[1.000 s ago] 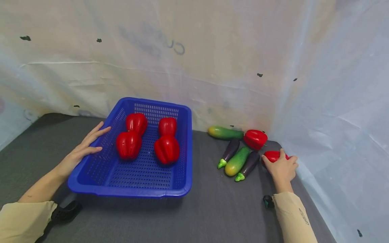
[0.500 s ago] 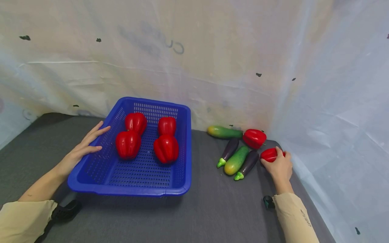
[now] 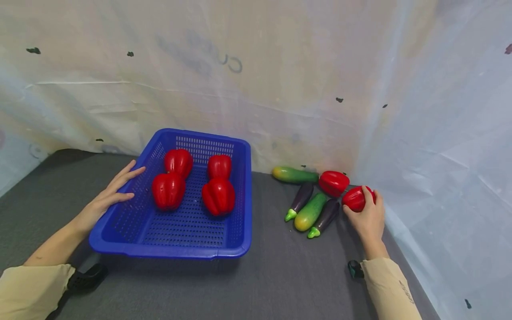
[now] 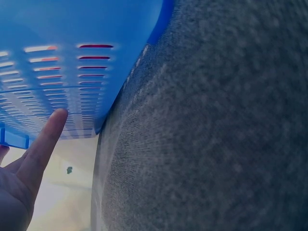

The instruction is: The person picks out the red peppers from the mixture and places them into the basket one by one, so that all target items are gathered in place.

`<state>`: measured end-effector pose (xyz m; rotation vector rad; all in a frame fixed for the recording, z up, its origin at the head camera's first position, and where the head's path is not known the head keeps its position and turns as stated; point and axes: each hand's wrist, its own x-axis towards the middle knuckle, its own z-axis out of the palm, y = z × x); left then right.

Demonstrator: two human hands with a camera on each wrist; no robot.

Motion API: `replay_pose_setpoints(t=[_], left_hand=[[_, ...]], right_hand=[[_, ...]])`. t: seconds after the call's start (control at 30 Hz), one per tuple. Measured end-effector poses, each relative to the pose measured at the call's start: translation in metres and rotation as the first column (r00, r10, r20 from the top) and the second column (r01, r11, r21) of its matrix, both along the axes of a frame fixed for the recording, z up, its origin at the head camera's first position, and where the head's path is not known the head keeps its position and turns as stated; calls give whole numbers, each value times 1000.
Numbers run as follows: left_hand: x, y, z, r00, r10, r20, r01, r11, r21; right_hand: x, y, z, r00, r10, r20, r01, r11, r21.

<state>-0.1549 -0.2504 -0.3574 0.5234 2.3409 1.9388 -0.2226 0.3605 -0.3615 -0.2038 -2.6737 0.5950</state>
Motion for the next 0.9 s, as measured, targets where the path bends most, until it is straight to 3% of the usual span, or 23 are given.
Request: replay_pose_setpoints(t=[0.2,0.47,0.57,0.9], left_hand=[[0,0,0,1000,-4,2,4,1000,-1],[0,0,0,1000,-5,-5,5,1000,5],[0,1,0,1000,-7,-9,7,1000,5],[-1,0,0,1000,-7,-6,7,1000,12]], right_hand=[[-2,-5,3,991,-1,-133,0,1000,-6],[-3,-8,4,949,65,-308,-59,998,31],[-3,-9,5,939,91,-333,-77,995,58],[-6,-14,7,933,156,-325,-124,985,116]])
